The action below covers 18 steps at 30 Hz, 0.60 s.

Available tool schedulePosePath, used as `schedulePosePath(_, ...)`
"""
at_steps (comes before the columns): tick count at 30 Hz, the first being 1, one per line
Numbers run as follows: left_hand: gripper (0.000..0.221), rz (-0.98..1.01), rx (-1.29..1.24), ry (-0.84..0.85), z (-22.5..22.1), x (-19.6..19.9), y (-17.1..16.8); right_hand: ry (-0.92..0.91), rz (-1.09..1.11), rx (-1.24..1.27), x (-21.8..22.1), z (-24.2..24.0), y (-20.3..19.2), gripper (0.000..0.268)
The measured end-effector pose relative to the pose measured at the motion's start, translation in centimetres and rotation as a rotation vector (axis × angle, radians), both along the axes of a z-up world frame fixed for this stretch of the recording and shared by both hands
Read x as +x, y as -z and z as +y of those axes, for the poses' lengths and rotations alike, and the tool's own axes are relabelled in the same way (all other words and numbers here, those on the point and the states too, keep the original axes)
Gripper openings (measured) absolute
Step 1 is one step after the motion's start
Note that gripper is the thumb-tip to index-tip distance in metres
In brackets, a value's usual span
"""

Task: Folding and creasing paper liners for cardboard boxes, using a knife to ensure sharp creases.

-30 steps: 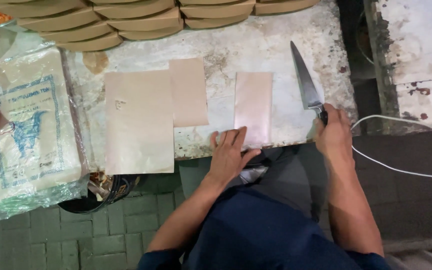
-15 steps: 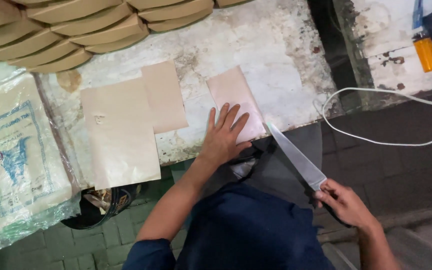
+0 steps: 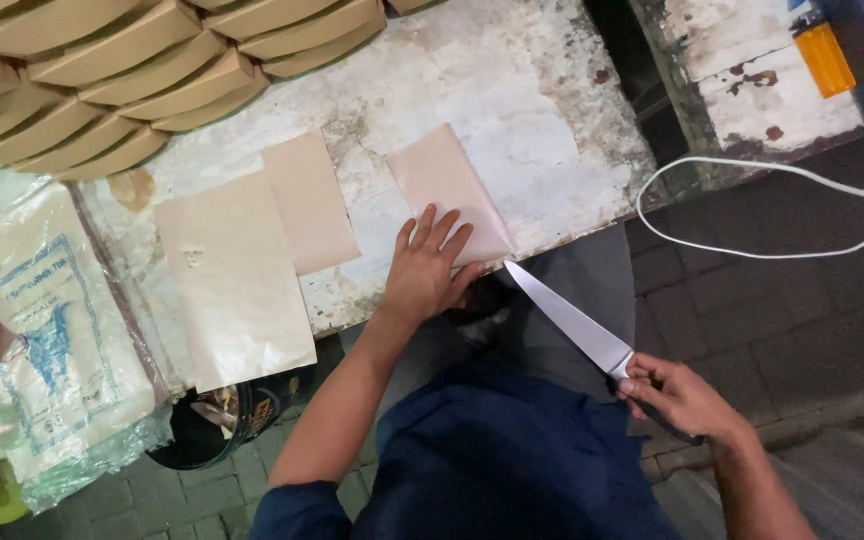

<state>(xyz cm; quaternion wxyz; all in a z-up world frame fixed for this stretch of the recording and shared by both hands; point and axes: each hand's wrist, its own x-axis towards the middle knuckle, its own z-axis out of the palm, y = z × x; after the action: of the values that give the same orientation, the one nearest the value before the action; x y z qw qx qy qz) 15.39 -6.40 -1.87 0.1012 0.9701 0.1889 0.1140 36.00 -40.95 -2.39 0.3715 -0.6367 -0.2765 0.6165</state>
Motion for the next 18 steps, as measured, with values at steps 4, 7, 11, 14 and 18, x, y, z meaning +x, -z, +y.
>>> schedulePosePath(4,0.048,0.013,0.01,-0.001,0.1,0.1,0.0,0.009,0.068,0.065,-0.1,-0.4,1.8,0.015)
schedulePosePath(7,0.049,0.052,-0.087,-0.063,0.0,0.3,0.4,0.068,0.073,0.11,-0.4,-0.5,2.6,0.009)
schedulePosePath(11,0.048,0.074,-0.099,-0.074,0.1,0.4,0.5,0.081,0.092,0.097,-0.9,-0.1,2.6,0.012)
schedulePosePath(14,0.045,0.058,-0.122,-0.08,0.1,0.4,0.2,0.091,0.085,0.107,-1.1,0.0,2.7,0.012)
schedulePosePath(18,0.042,0.019,-0.144,-0.087,-0.1,0.4,-0.2,0.087,0.08,0.127,-1.2,0.2,3.0,0.009)
